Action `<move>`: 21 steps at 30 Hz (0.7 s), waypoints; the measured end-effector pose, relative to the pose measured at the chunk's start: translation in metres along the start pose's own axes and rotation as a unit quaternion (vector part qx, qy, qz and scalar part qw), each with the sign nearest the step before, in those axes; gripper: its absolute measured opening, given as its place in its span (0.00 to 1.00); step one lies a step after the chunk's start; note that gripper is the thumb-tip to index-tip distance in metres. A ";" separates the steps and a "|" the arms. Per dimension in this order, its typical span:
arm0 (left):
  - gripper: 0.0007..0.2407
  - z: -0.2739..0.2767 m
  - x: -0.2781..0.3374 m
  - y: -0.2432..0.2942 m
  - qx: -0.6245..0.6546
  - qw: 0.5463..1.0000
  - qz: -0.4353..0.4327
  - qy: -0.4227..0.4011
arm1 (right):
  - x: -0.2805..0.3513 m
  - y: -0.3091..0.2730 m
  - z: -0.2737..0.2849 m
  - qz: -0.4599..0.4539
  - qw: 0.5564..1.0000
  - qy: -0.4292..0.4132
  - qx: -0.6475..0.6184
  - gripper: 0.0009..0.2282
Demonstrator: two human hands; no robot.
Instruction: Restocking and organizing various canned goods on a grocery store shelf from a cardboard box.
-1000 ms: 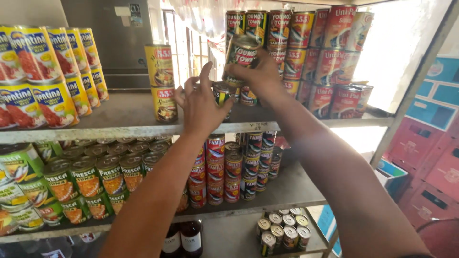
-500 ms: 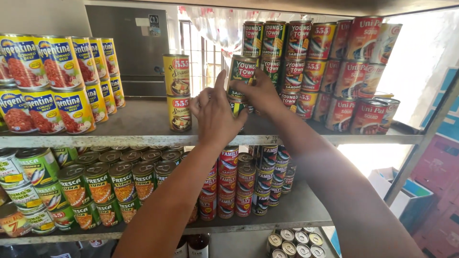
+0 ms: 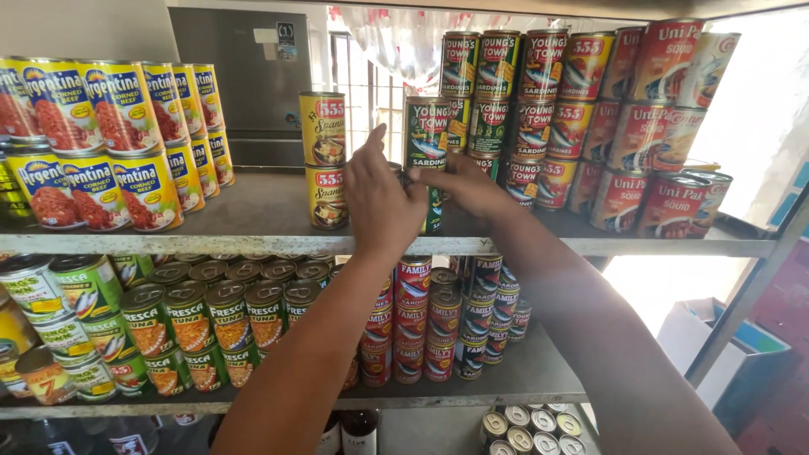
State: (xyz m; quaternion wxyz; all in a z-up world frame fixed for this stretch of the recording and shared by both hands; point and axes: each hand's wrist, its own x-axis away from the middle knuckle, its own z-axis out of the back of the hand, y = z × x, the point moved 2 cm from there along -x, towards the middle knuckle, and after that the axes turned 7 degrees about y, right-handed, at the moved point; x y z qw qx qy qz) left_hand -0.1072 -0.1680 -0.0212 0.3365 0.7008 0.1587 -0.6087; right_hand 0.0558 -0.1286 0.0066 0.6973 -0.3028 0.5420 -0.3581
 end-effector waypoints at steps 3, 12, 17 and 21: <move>0.31 0.003 -0.002 0.000 0.008 1.000 -0.005 0.010 | -0.001 0.004 0.006 0.022 0.996 0.000 0.083 0.24; 0.41 0.009 -0.012 -0.002 -0.074 0.974 0.105 -0.185 | -0.007 0.014 0.017 0.114 0.959 0.124 0.227 0.24; 0.44 0.017 -0.020 -0.006 -0.144 0.927 0.158 -0.308 | -0.005 0.012 0.016 0.065 0.964 0.140 0.217 0.26; 0.43 0.016 -0.035 -0.011 -0.093 0.951 0.127 -0.268 | -0.010 0.019 0.018 0.071 0.963 0.142 0.220 0.27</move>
